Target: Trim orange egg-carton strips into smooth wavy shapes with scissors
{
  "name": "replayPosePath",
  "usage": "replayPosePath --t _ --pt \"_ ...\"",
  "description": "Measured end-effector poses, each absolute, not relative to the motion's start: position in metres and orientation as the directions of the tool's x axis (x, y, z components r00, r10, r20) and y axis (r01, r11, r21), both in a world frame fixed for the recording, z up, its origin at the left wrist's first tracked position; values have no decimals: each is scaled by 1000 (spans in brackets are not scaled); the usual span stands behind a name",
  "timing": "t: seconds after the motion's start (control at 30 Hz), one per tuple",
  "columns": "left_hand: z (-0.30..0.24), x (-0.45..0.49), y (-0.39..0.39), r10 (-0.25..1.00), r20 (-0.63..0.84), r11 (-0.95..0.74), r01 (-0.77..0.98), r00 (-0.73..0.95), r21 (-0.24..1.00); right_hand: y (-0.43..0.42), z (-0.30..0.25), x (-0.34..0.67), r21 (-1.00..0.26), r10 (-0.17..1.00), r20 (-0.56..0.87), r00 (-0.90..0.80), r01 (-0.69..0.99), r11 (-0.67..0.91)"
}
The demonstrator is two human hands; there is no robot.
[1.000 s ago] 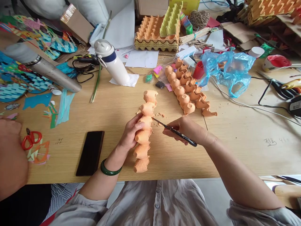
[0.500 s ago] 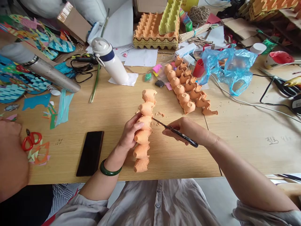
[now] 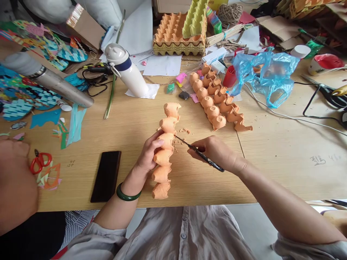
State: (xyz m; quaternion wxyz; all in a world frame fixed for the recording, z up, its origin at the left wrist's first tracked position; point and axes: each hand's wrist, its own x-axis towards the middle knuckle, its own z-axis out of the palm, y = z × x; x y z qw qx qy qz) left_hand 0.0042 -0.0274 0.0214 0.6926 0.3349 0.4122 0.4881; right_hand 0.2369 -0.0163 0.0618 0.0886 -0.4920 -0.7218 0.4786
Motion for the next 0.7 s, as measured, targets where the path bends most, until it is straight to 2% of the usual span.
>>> replayPosePath --t 0.2,0.3,0.4,0.53,0.63,0.7 --pt "21 -4 -28 899 -323 432 -480 295 764 -14 55 243 -777 770 -234 -594 590 219" --pt "20 -8 -26 843 -400 536 -515 359 669 -13 47 245 -737 778 -101 -620 572 360" --pt "18 -9 -24 769 -430 638 -526 474 562 -11 38 246 -565 806 70 -587 643 517" --pt "16 -8 -23 715 -420 699 -544 560 465 -6 32 248 -323 826 161 -539 763 561" --pt "18 -6 -23 710 -454 704 -512 538 493 -3 30 249 -293 839 161 -520 787 544" --pt "21 -4 -23 775 -458 632 -518 435 577 -3 31 251 -363 851 119 -512 776 517"
